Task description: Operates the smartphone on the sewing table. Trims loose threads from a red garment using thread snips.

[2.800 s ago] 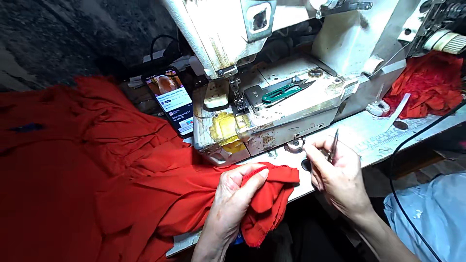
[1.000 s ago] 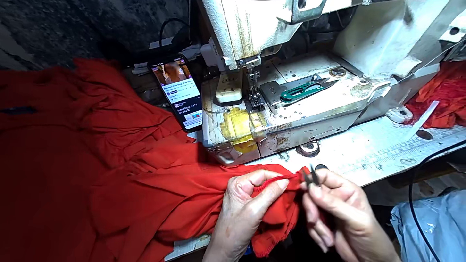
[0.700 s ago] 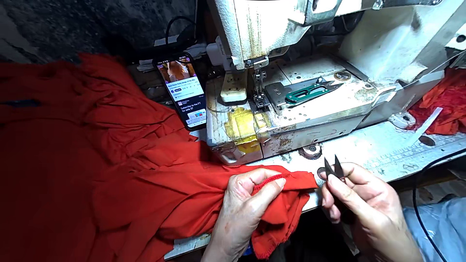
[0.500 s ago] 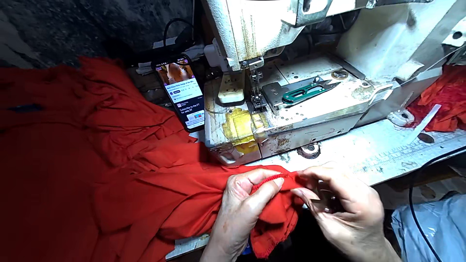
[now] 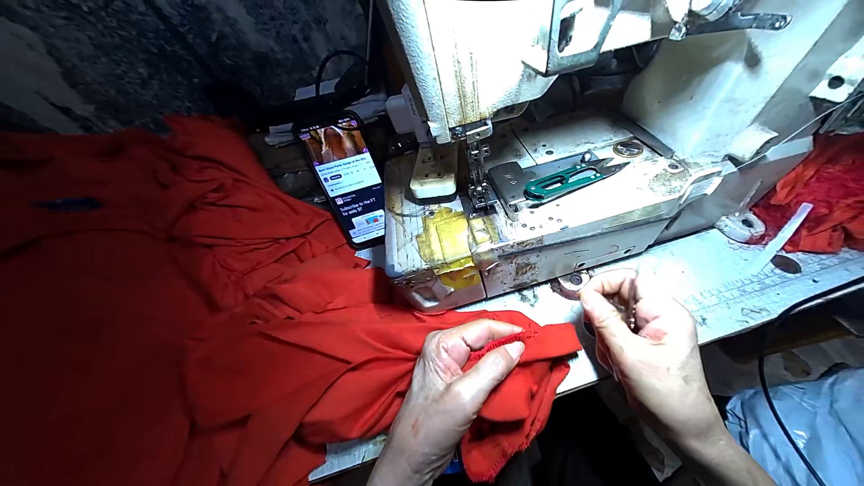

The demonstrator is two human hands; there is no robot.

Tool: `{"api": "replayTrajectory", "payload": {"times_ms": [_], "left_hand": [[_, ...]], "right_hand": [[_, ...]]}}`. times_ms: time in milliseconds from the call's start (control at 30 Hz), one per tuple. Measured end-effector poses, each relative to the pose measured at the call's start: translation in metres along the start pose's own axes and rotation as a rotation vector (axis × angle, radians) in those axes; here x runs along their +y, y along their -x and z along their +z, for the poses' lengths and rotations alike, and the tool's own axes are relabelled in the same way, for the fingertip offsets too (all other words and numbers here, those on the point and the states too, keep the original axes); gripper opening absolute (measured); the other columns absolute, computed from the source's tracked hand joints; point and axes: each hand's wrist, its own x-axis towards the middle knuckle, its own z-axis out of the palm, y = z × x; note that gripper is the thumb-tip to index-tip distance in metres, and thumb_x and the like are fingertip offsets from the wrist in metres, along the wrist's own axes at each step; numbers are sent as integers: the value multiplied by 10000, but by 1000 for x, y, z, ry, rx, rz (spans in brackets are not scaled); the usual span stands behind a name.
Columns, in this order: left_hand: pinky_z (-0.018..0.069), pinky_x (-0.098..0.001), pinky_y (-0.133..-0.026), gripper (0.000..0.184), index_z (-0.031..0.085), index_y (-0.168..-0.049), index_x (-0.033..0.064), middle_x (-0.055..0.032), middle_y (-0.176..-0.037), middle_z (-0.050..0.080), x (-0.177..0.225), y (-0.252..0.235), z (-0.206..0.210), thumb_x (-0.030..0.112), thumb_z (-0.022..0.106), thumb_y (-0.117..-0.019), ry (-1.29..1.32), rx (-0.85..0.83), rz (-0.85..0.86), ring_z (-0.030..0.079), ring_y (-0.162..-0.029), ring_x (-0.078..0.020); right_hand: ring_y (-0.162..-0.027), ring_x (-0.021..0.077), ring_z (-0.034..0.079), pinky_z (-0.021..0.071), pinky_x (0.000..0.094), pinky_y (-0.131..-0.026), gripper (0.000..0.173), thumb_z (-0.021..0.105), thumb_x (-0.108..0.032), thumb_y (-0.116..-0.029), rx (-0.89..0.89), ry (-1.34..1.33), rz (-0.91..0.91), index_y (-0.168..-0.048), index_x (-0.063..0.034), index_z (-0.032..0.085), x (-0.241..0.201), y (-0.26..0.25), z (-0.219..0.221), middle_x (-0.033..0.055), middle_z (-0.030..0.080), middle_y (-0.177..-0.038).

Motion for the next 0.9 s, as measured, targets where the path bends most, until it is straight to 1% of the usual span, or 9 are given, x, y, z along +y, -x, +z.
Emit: {"api": "replayTrajectory", "payload": {"times_ms": [100, 200, 233, 300, 367, 500, 700, 800, 900], "left_hand": [[543, -209, -683, 143, 797, -883, 115, -7, -808, 729, 0, -2, 0, 119, 655, -900, -10, -21, -11, 673, -768, -64], [576, -224, -691, 98, 803, -918, 101, -30, -811, 744, 1, 0, 1, 156, 731, -883, 25, -39, -11, 700, -760, -82], [578, -220, -695, 91, 804, -921, 96, -33, -813, 747, 2, 0, 1, 148, 746, -873, 33, -45, -1, 703, -763, -81], [576, -213, -707, 85, 807, -920, 92, -31, -832, 750, 1, -1, 1, 120, 740, -875, 40, -56, 23, 702, -780, -78], [575, -220, -729, 99, 810, -933, 88, -41, -863, 753, 0, -2, 3, 95, 724, -883, 59, -62, 32, 702, -808, -89], [598, -245, -774, 149, 799, -998, 86, -67, -928, 757, 0, 0, 1, 86, 765, -852, 54, -80, 36, 717, -863, -125], [574, -223, -670, 79, 762, -857, 103, -50, -806, 723, -4, 2, 3, 105, 806, -792, -14, 8, 51, 694, -753, -112], [565, -212, -715, 50, 763, -843, 102, -11, -808, 729, -6, -2, 0, 132, 795, -822, -49, -14, 98, 690, -786, -73], [548, -182, -754, 28, 759, -861, 94, 38, -837, 723, -7, -2, 0, 114, 768, -844, -54, -55, 148, 670, -823, -14]], "right_hand": [[-527, 28, 540, 448, 177, -450, 293, 760, -189, -851, -38, 189, 44, -1132, -167, 682, 1, 0, -17, -60, 648, -775], [-712, -19, 617, 527, 164, -600, 477, 746, -269, -858, -26, 397, -77, -1294, -133, 610, 3, 3, -37, -77, 676, -950], [-699, -38, 589, 500, 144, -604, 443, 741, -256, -858, -14, 424, -85, -1266, -126, 625, 2, 6, -40, -88, 657, -919], [-480, -26, 471, 385, 141, -442, 190, 737, -161, -839, -3, 246, 67, -1024, -162, 692, -8, 13, -40, -99, 590, -657], [-409, 3, 445, 374, 156, -397, 82, 714, -96, -829, -43, 40, 178, -873, -161, 691, -22, 19, -35, -70, 592, -574], [-544, -2, 562, 502, 155, -465, 247, 737, -170, -902, -275, 18, -82, -1148, -164, 738, -11, 15, -20, -59, 719, -978], [-583, -18, 525, 419, 130, -494, 49, 692, -147, -876, -296, 205, -176, -830, -145, 707, -7, 11, 12, -84, 594, -703], [-653, -21, 538, 448, 129, -563, 38, 644, -110, -870, -253, 249, -369, -841, -105, 667, -3, 8, 12, -62, 589, -759], [-614, -41, 549, 473, 115, -533, 52, 662, -174, -946, -154, 162, -316, -904, -145, 672, -10, 0, 0, -79, 633, -800]]}}
